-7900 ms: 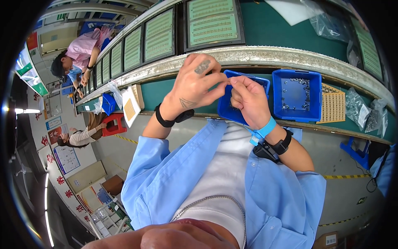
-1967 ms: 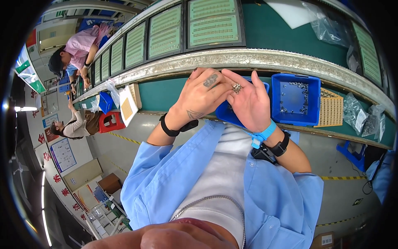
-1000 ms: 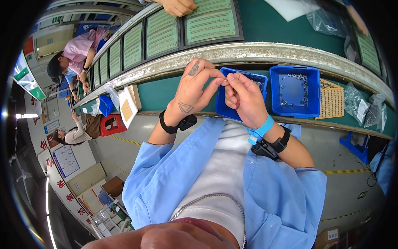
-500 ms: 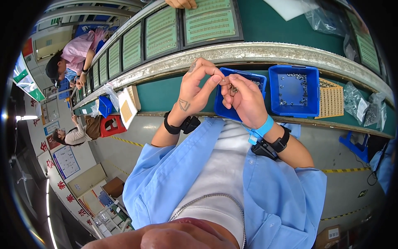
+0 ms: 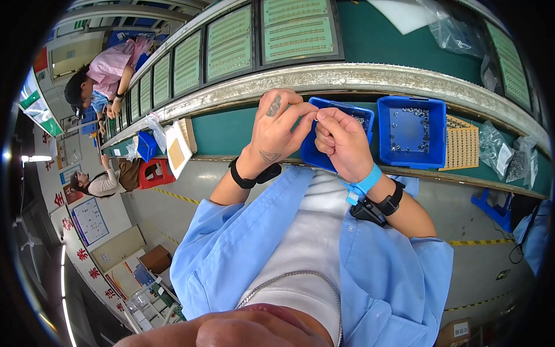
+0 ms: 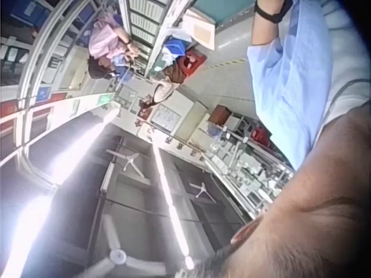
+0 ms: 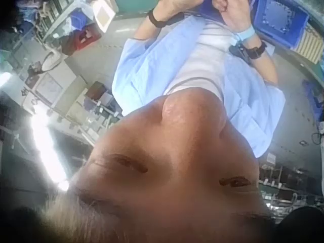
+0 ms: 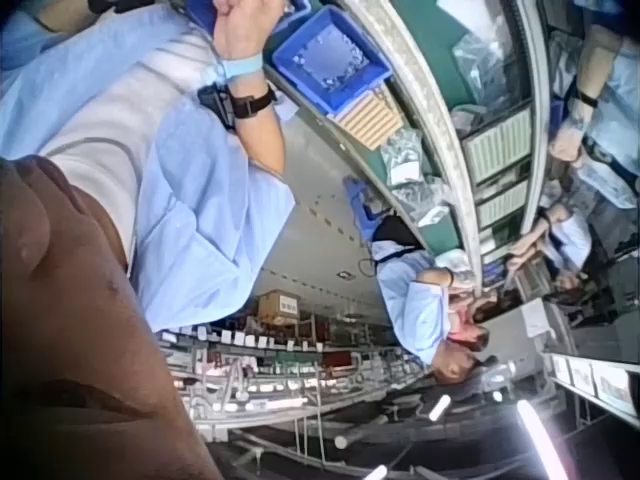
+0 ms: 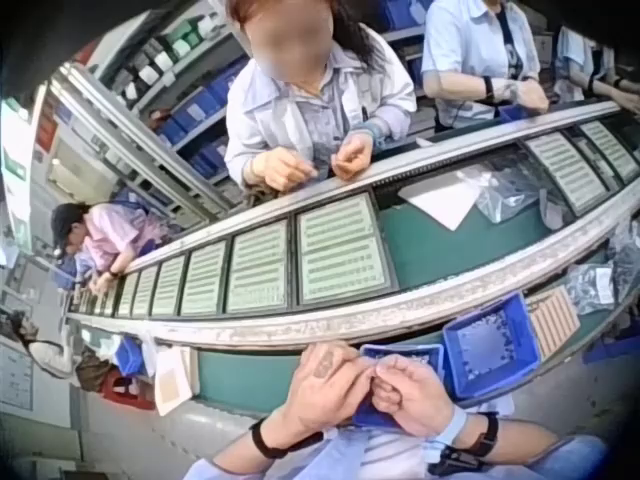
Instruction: The person picks up small metal components from a blue bin by hand and places them into slots on a green circuit board on the assembly line.
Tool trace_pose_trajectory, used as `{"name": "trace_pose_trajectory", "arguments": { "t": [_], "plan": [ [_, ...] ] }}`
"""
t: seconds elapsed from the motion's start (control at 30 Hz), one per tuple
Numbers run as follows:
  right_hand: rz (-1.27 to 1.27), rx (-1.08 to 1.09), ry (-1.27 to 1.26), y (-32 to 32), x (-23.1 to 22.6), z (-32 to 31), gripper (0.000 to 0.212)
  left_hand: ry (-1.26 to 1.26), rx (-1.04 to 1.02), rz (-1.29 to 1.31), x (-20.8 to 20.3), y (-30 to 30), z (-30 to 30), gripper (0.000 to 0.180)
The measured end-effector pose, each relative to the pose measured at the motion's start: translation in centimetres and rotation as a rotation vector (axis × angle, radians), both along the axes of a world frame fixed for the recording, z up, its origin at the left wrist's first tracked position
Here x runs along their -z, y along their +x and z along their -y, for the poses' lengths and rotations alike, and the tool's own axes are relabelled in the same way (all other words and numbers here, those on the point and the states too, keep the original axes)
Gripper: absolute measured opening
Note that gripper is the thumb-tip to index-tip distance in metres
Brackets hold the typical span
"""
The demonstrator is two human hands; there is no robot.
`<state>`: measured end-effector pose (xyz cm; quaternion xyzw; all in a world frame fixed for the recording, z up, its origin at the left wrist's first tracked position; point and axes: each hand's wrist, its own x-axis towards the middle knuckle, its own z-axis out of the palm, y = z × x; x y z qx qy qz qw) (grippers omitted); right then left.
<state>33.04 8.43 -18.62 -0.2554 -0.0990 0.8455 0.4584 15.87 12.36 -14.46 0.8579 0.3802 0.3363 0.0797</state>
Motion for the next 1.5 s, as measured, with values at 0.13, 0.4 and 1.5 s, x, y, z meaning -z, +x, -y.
{"name": "trace_pose_trajectory", "arguments": {
  "t": [0.13,0.4,1.5],
  "plan": [
    [-0.018,0.005,0.013,0.0,0.4,-0.1,0.014,0.044,0.009,-0.045,-0.4,-0.1,0.0,0.022],
    [-0.022,0.017,-0.097,0.1,-0.4,-0.1,0.013,0.213,0.155,-0.086,-1.0,-0.6,0.0,0.028],
    [-0.106,-0.033,-0.101,2.2,-1.4,1.7,0.022,0.137,-0.044,-0.248,0.5,-1.8,-13.9,0.007]
  ]
}}
